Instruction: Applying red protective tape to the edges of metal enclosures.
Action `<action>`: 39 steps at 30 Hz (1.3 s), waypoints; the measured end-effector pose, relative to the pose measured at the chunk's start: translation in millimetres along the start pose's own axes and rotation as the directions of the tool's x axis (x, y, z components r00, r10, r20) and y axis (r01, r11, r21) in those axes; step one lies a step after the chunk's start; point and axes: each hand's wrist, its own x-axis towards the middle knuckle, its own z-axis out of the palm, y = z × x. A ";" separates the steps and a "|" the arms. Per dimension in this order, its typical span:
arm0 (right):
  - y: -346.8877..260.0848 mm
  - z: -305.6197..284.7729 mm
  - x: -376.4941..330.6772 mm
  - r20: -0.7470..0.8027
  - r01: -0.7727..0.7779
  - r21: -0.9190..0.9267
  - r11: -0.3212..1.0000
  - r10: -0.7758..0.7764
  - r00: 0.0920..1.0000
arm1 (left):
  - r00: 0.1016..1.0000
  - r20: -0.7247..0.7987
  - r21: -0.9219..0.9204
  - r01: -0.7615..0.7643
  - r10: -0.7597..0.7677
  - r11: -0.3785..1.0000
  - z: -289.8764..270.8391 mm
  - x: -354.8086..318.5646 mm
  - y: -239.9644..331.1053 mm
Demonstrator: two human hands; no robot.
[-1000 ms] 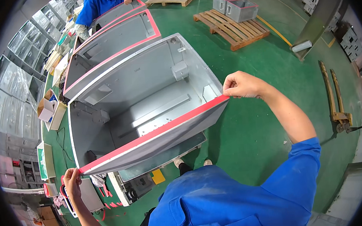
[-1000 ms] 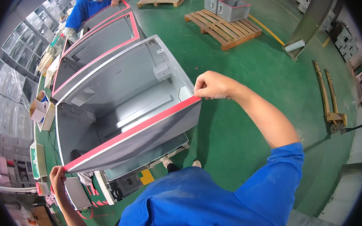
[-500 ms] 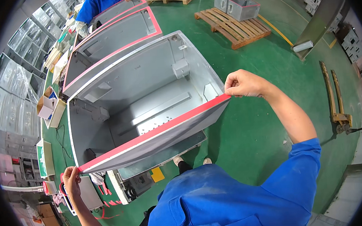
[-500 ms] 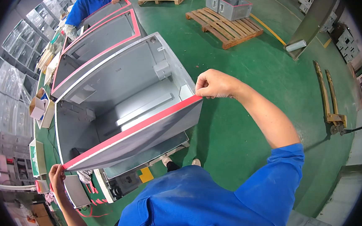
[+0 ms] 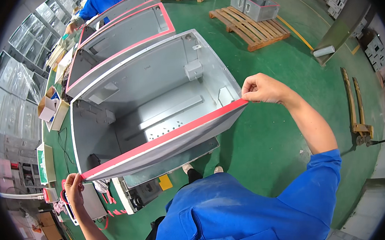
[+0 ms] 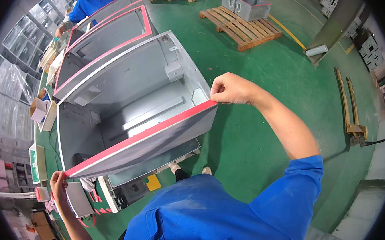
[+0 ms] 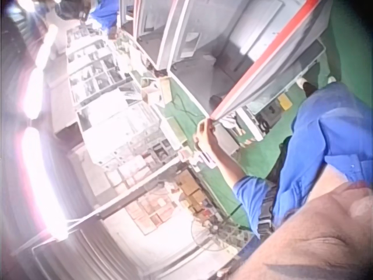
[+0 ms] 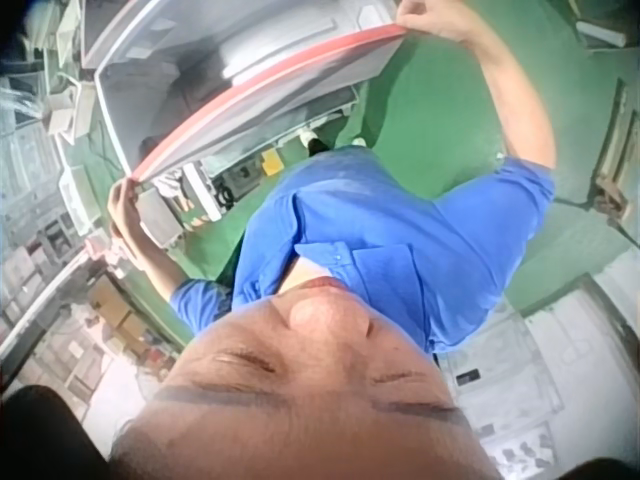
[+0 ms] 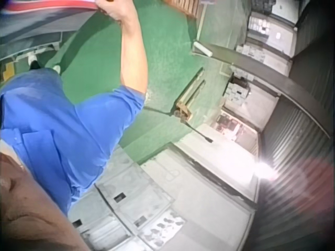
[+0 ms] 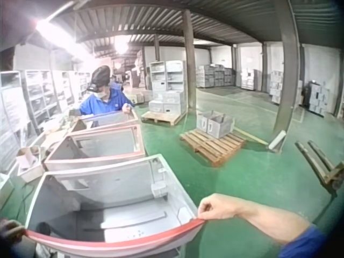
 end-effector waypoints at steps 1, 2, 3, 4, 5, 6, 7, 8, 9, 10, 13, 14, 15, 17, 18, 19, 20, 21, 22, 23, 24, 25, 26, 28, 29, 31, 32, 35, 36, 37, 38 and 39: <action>-0.6 0.2 -0.6 0.000 0.000 0.002 1.000 0.000 1.000 | 1.000 0.001 0.000 0.000 0.000 1.000 -0.1 0.0 0.1; -1.5 0.5 -1.4 -0.009 0.003 -0.003 1.000 -0.003 1.000 | 1.000 0.001 0.000 0.000 0.000 1.000 -0.7 0.3 -0.1; -2.4 1.0 -2.1 -0.016 0.006 -0.009 1.000 -0.006 1.000 | 1.000 0.001 0.000 0.000 0.000 1.000 -1.4 0.4 -1.0; -2.7 1.6 -2.5 -0.023 0.009 -0.015 1.000 -0.009 1.000 | 1.000 0.010 -0.001 0.001 -0.001 1.000 -2.4 0.9 -2.2; -1.9 2.0 -2.9 -0.029 0.025 -0.025 0.999 -0.026 0.999 | 1.000 0.010 0.001 -0.003 0.003 1.000 -2.2 0.8 -2.3; -0.4 2.0 -3.0 -0.033 0.042 -0.038 0.998 -0.043 0.999 | 1.000 0.010 0.003 -0.005 0.005 1.000 -1.6 0.1 -1.9; 1.3 2.3 -3.3 -0.036 0.058 -0.050 0.997 -0.060 0.998 | 1.000 0.009 0.004 -0.007 0.007 1.000 -1.3 -0.3 -1.7; 3.1 3.1 -4.0 -0.067 0.076 -0.033 0.997 -0.078 0.995 | 1.000 0.006 -0.003 -0.006 0.006 1.000 -1.7 0.0 -2.3; 5.1 4.0 -5.0 -0.097 0.093 -0.017 0.996 -0.094 0.991 | 1.000 0.004 -0.007 0.000 0.000 1.000 -1.4 -0.5 -2.3; 7.3 4.9 -6.0 -0.127 0.111 -0.003 0.994 -0.110 0.986 | 1.000 0.002 -0.011 0.007 -0.007 1.000 -1.4 -1.1 -1.5; 15.1 6.1 -8.2 -0.176 0.024 0.206 0.978 0.013 0.984 | 1.000 -0.005 -0.026 0.015 -0.015 1.000 -0.3 -1.5 -0.5; 18.5 7.8 -10.6 -0.192 0.019 0.265 0.964 0.033 0.981 | 1.000 0.002 -0.023 0.010 -0.010 1.000 0.1 -0.5 -0.7; 22.5 11.0 -12.5 -0.202 0.016 0.324 0.946 0.053 0.978 | 1.000 0.004 -0.018 0.007 -0.007 1.000 -0.1 -1.1 -0.9; 21.7 18.0 -15.1 -0.237 0.016 0.393 0.920 0.084 0.968 | 1.000 0.011 -0.009 0.012 -0.011 1.000 1.4 -2.6 2.0; 20.1 24.2 -16.4 -0.261 0.016 0.408 0.913 0.100 0.960 | 1.000 0.009 -0.005 0.015 -0.015 1.000 1.8 -3.0 2.7; 19.1 28.8 -17.3 -0.285 0.016 0.423 0.906 0.116 0.951 | 1.000 0.015 -0.005 0.006 -0.006 1.000 2.0 -3.0 2.5; 19.0 31.5 -17.5 -0.293 0.014 0.425 0.905 0.123 0.948 | 1.000 0.015 -0.010 0.013 -0.012 1.000 0.7 -2.5 -0.3; 19.4 34.8 -17.0 -0.307 0.020 0.430 0.903 0.126 0.943 | 1.000 0.013 -0.012 0.017 -0.017 1.000 -2.1 -2.3 -1.4; 20.2 37.7 -16.5 -0.321 0.026 0.435 0.900 0.128 0.938 | 1.000 0.016 -0.007 0.015 -0.015 1.000 -3.6 -2.6 -1.6; 21.1 40.1 -16.2 -0.335 0.032 0.440 0.898 0.130 0.933 | 1.000 0.019 -0.001 0.014 -0.014 1.000 -4.2 -3.1 -1.5; 21.8 41.1 -15.6 -0.335 0.036 0.445 0.895 0.130 0.933 | 1.000 0.020 0.004 0.011 -0.011 1.000 -4.9 -3.1 -1.0; 23.2 41.1 -15.3 -0.335 0.039 0.451 0.892 0.129 0.933 | 1.000 0.012 0.012 0.017 -0.017 1.000 -4.7 -3.9 0.8; 24.3 41.2 -14.7 -0.335 0.042 0.457 0.889 0.128 0.933 | 1.000 0.004 0.020 0.022 -0.022 1.000 -3.8 -5.5 3.7; 25.6 41.3 -14.4 -0.338 0.050 0.465 0.884 0.125 0.933 | 1.000 0.000 0.035 0.027 -0.027 0.999 -2.1 -6.6 6.4; 26.1 41.3 -14.3 -0.340 0.054 0.468 0.882 0.123 0.932 | 0.999 -0.001 0.038 0.032 -0.032 0.999 -1.3 -6.6 6.4; 26.6 41.1 -12.6 -0.349 0.054 0.455 0.889 0.123 0.929 | 0.999 -0.002 0.047 0.050 -0.050 0.998 0.3 -5.0 6.1; 26.6 41.0 -11.9 -0.354 0.053 0.447 0.893 0.122 0.927 | 0.999 -0.012 0.031 0.052 -0.052 0.998 1.8 -3.5 3.6; 26.3 42.2 -12.6 -0.364 0.057 0.448 0.892 0.124 0.923 | 0.998 -0.014 0.044 0.069 -0.068 0.997 3.8 -4.8 6.7; 26.9 42.6 -12.3 -0.368 0.055 0.449 0.892 0.129 0.921 | 0.998 -0.011 0.041 0.055 -0.055 0.998 2.8 -5.3 5.3; 27.7 42.9 -12.1 -0.372 0.052 0.450 0.891 0.134 0.919 | 0.998 -0.015 0.040 0.055 -0.054 0.998 2.5 -5.4 4.4; 28.4 43.4 -12.1 -0.376 0.050 0.451 0.891 0.139 0.916 | 0.998 -0.020 0.039 0.055 -0.054 0.998 2.9 -5.4 3.9; 27.9 44.0 -12.0 -0.382 0.050 0.445 0.894 0.139 0.914 | 0.998 -0.025 0.038 0.055 -0.055 0.998 3.2 -6.0 4.2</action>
